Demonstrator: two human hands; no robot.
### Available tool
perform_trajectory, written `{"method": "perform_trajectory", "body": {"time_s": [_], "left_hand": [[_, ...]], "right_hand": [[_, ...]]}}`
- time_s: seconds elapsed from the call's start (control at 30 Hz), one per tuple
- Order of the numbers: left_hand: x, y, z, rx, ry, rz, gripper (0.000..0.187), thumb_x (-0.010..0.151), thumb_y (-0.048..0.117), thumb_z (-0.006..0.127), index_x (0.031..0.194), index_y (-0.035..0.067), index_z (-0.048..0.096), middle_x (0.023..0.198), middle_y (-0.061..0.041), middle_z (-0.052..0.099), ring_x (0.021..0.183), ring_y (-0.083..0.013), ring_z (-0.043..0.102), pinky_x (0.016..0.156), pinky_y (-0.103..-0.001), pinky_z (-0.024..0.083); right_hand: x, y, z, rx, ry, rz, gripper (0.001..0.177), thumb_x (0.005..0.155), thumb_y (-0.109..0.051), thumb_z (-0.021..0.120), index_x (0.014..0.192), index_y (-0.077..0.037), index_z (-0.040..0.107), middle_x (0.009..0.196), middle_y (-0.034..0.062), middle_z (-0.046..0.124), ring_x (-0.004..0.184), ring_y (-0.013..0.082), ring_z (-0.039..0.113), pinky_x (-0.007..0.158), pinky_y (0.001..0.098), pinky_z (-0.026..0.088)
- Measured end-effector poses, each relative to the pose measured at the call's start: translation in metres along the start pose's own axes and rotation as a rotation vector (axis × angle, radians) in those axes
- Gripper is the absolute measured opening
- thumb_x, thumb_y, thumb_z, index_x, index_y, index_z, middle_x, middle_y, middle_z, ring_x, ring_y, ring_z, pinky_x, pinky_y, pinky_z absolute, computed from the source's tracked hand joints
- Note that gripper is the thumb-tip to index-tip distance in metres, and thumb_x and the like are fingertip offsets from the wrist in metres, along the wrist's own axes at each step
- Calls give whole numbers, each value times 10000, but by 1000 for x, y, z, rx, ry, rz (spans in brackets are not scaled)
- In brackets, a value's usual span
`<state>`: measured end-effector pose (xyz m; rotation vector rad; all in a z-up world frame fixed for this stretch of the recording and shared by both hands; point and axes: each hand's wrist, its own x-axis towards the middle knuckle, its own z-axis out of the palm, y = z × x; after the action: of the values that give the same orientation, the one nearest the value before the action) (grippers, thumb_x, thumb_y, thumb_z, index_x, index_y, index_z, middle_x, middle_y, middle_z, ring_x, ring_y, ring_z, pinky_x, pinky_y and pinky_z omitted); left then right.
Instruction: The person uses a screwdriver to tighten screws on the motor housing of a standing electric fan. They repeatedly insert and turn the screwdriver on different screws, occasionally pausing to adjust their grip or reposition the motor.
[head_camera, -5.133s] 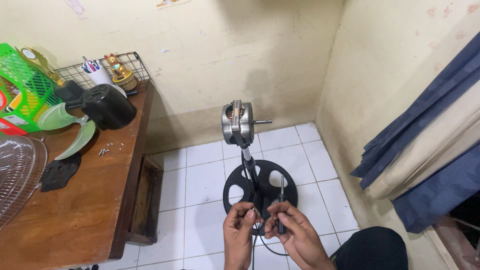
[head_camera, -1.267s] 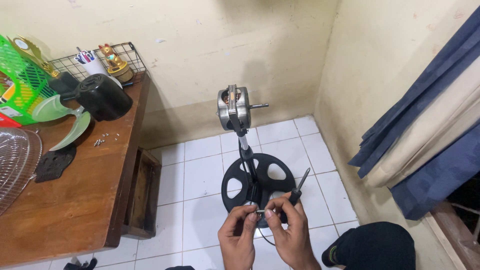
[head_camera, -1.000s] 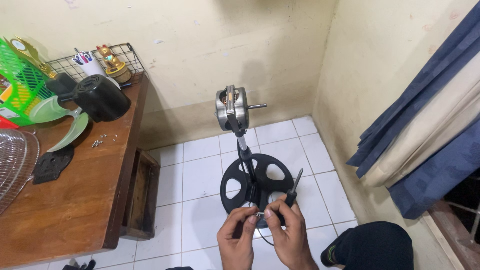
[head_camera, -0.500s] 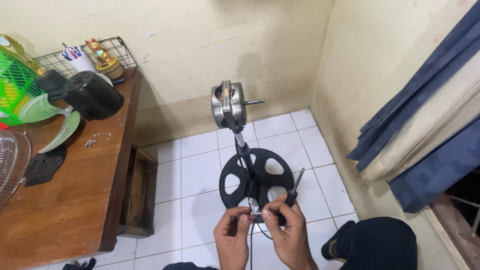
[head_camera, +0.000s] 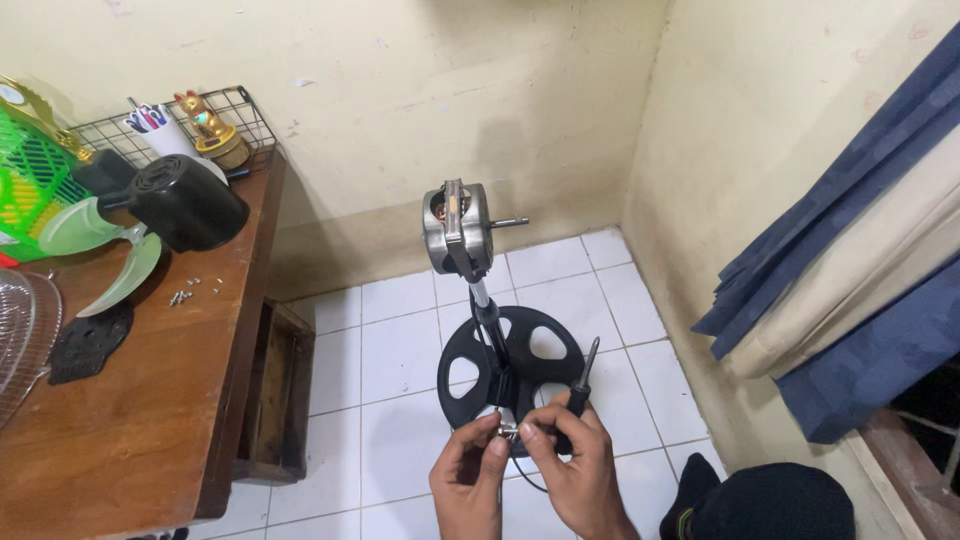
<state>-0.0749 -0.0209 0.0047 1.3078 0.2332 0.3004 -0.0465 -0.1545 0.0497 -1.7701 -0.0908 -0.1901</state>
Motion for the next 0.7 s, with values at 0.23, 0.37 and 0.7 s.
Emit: {"method": "perform_trajectory", "body": {"time_s": [0.23, 0.37, 0.7], "left_hand": [[9, -2, 8, -22, 49, -90, 239, 929, 117, 708, 1070, -74, 738, 932, -146, 755, 884, -159, 703, 804, -284, 553], [15, 4, 10, 9, 36, -36, 258, 927, 101, 712, 1111, -75, 756, 967, -137, 730, 903, -158, 693, 800, -280, 544], [14, 2, 2, 22, 41, -25, 257, 936, 160, 709, 1065, -60, 738, 970, -125, 769, 913, -148, 708, 841, -288, 566]], "right_hand": [[13, -8, -3, 50, -33, -83, 114, 870, -108, 741, 834, -2, 719, 819, 53, 593, 715, 142, 558, 625, 288, 476], [21, -9, -1, 47, -30, -106, 114, 870, -104, 742, 833, 0, 717, 818, 47, 595, 723, 137, 568, 635, 284, 485], [15, -6, 6, 67, -4, -84, 126, 883, -116, 736, 842, 3, 724, 819, 41, 592, 695, 128, 543, 617, 276, 477]]}}
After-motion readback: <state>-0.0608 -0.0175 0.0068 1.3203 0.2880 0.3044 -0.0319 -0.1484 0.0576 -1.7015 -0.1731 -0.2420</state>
